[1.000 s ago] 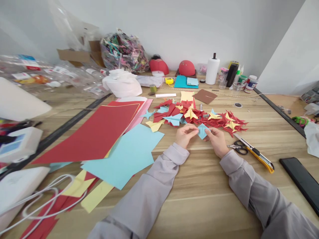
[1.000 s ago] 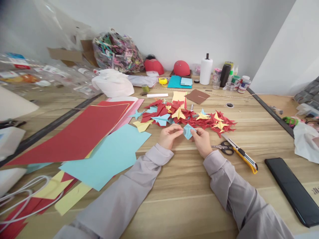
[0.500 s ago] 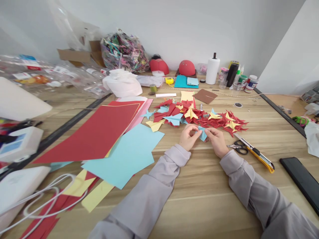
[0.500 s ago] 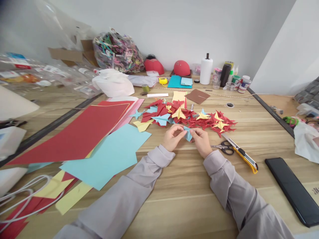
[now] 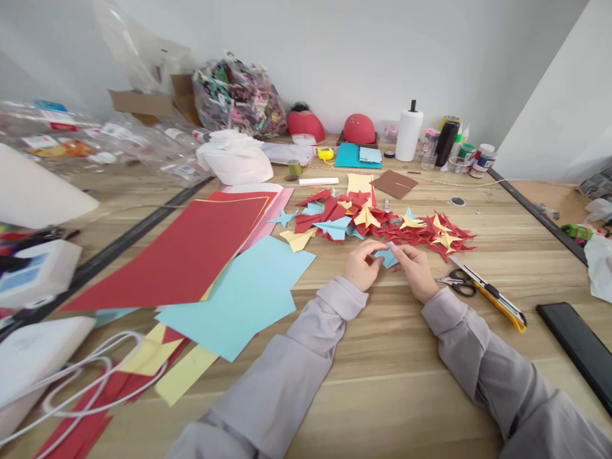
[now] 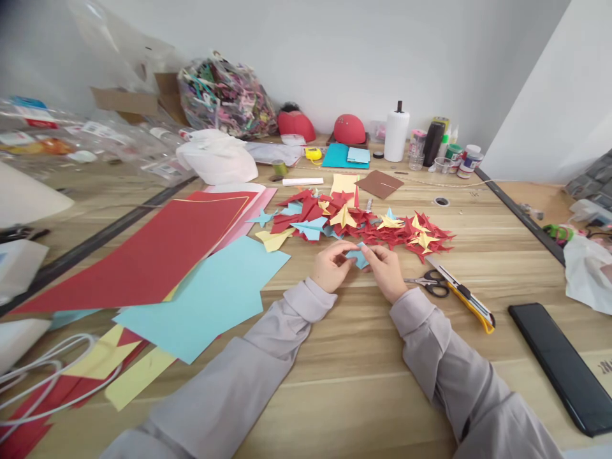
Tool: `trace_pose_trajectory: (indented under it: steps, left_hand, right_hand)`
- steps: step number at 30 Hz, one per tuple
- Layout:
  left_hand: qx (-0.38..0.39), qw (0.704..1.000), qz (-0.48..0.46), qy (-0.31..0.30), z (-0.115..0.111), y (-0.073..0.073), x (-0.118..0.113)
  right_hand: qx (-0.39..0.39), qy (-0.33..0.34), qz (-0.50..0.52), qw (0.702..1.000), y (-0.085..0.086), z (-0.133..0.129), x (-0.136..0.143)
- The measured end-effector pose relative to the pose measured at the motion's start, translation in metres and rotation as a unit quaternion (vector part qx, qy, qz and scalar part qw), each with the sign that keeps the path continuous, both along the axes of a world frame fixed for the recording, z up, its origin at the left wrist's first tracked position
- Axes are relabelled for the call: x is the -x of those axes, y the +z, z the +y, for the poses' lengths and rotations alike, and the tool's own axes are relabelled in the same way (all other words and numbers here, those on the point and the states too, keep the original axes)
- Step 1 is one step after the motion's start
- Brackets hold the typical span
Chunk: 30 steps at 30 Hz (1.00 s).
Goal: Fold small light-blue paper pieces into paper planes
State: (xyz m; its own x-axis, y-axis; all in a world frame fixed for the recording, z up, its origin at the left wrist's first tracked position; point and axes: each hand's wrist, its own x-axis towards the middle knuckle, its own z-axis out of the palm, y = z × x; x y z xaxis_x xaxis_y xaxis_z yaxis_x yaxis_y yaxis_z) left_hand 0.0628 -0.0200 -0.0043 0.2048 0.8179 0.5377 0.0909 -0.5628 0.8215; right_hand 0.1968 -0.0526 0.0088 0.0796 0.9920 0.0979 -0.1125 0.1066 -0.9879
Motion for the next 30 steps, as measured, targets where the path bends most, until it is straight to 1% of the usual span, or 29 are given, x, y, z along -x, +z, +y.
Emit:
trace_pose_trajectory:
  steps: [3, 7, 11, 15, 17, 20, 22, 26, 30]
  left_hand:
    - [-0.016, 1.000, 0.006, 0.004, -0.0002, 0.0000, 0.0003]
    - [-0.026, 1.000, 0.008, 0.012, -0.0002, -0.0002, 0.0003]
    - [-0.012, 0.999, 0.003, 0.036, -0.0001, 0.0000, 0.0007]
    - [-0.005, 0.998, 0.018, 0.056, 0.0005, 0.0000, 0.0018]
    - [-0.028, 0.995, 0.040, 0.088, 0.0005, 0.0003, 0.0023]
    - [-0.084, 0.982, 0.084, 0.145, -0.0007, 0.0013, 0.0027]
    - [-0.115, 0.973, 0.118, 0.160, -0.0022, 0.0019, 0.0028]
    - [-0.148, 0.961, 0.183, 0.144, -0.0055, 0.0030, 0.0024]
    - [-0.146, 0.965, 0.169, 0.139, -0.0093, 0.0074, 0.0010]
  right_hand:
    - [0.001, 0.000, -0.006, 1.000, -0.0008, 0.0006, -0.0003]
    - [0.014, 0.005, 0.011, 1.000, 0.0002, 0.0004, -0.0010]
    - [0.015, 0.018, 0.026, 0.999, 0.0020, -0.0012, -0.0013]
    - [0.018, 0.016, 0.043, 0.999, 0.0034, -0.0024, -0.0011]
    - [0.018, 0.015, 0.044, 0.999, 0.0043, -0.0028, -0.0010]
    - [0.020, 0.015, 0.034, 0.999, 0.0059, -0.0034, -0.0006]
    - [0.015, 0.016, 0.024, 0.999, 0.0067, -0.0040, -0.0003]
    - [-0.005, 0.018, 0.008, 1.000, 0.0068, -0.0048, -0.0004]
    - [-0.013, 0.026, 0.020, 0.999, 0.0056, -0.0048, -0.0007]
